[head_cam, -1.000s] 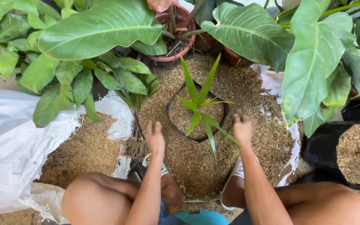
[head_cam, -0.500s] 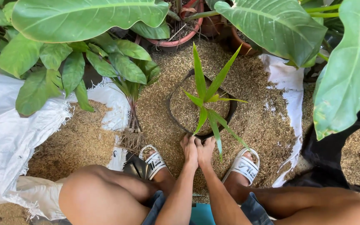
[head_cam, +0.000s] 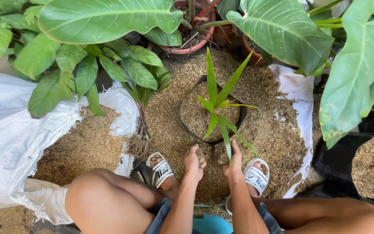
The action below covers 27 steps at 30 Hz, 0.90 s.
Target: The person sits on the ground and repots a small plant into a black plastic pot. They use their hands to scoop coconut coir from a large white sack and fill the pot around the plant's roots, patting the medium down to secure it.
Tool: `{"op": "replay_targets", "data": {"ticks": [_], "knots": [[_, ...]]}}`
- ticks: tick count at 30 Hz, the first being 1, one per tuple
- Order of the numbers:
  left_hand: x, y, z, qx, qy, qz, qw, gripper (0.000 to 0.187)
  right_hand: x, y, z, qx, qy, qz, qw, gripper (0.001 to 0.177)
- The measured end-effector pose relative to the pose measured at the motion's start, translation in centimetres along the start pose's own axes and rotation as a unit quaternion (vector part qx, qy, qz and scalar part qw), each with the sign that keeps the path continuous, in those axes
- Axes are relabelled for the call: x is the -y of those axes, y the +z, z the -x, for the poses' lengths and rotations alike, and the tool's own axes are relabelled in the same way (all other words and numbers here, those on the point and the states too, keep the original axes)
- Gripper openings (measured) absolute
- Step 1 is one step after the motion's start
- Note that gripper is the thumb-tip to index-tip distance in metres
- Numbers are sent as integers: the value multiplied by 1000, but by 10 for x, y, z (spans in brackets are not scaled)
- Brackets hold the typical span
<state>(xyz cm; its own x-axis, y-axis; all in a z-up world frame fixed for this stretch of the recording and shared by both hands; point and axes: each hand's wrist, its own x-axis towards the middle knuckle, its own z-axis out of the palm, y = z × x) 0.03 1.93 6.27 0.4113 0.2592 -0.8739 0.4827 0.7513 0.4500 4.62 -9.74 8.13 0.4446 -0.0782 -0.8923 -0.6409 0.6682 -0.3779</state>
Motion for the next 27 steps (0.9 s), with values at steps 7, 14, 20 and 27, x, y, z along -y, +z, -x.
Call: {"op": "replay_targets", "data": {"ticks": [7,14,20,27], "knots": [[-94,42,74,76,88,102,988,14,68,-7,21,94,-44,-144,984,24],[-160,92,74,141,131,-60,979,18,120,75,68,116,-128,22,985,20],[-170,102,26,99,84,-201,971,69,101,110,27,89,-171,91,977,16],[-191,106,56,110,197,-384,895,49,96,135,78,86,-269,327,902,28]]}}
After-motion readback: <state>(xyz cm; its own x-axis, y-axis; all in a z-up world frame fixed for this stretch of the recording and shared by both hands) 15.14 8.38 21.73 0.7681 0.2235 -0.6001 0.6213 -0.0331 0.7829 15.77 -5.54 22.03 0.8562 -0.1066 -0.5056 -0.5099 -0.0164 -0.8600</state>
